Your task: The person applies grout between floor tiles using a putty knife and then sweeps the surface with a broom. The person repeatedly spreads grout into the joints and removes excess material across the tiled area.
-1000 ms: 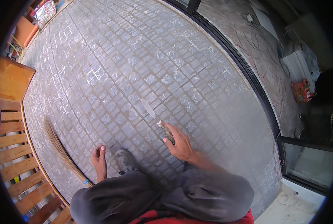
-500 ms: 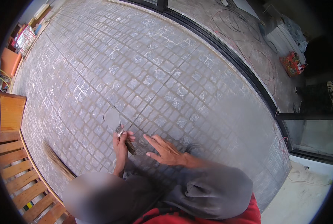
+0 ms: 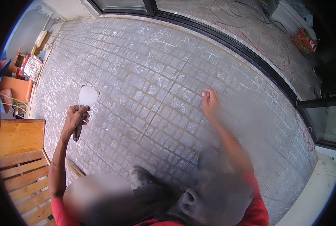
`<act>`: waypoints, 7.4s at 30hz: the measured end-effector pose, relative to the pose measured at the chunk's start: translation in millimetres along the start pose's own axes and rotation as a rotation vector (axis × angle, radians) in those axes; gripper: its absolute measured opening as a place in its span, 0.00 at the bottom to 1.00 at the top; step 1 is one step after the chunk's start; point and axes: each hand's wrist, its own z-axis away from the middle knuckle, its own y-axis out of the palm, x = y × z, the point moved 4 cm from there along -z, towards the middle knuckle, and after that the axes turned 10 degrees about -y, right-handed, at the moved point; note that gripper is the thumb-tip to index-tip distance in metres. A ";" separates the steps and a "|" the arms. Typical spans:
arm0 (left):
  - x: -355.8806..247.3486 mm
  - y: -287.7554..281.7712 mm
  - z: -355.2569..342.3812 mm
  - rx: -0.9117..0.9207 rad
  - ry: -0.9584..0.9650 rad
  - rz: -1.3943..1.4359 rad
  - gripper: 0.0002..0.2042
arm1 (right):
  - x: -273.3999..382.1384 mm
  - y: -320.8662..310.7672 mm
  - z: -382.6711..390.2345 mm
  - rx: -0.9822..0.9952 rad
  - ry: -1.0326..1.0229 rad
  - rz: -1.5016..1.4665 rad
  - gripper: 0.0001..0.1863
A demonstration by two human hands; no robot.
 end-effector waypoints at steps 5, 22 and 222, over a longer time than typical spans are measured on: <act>-63.7 13.8 -98.1 -0.011 0.029 0.037 0.13 | -10.7 37.2 29.7 0.008 -0.003 0.029 0.12; -75.2 51.6 -361.5 -0.409 0.202 -0.141 0.20 | -1.5 33.7 23.8 0.116 -0.062 0.074 0.11; 115.3 -9.3 -56.4 -0.664 0.166 -0.155 0.26 | 101.1 -56.0 207.2 0.408 0.157 -0.122 0.17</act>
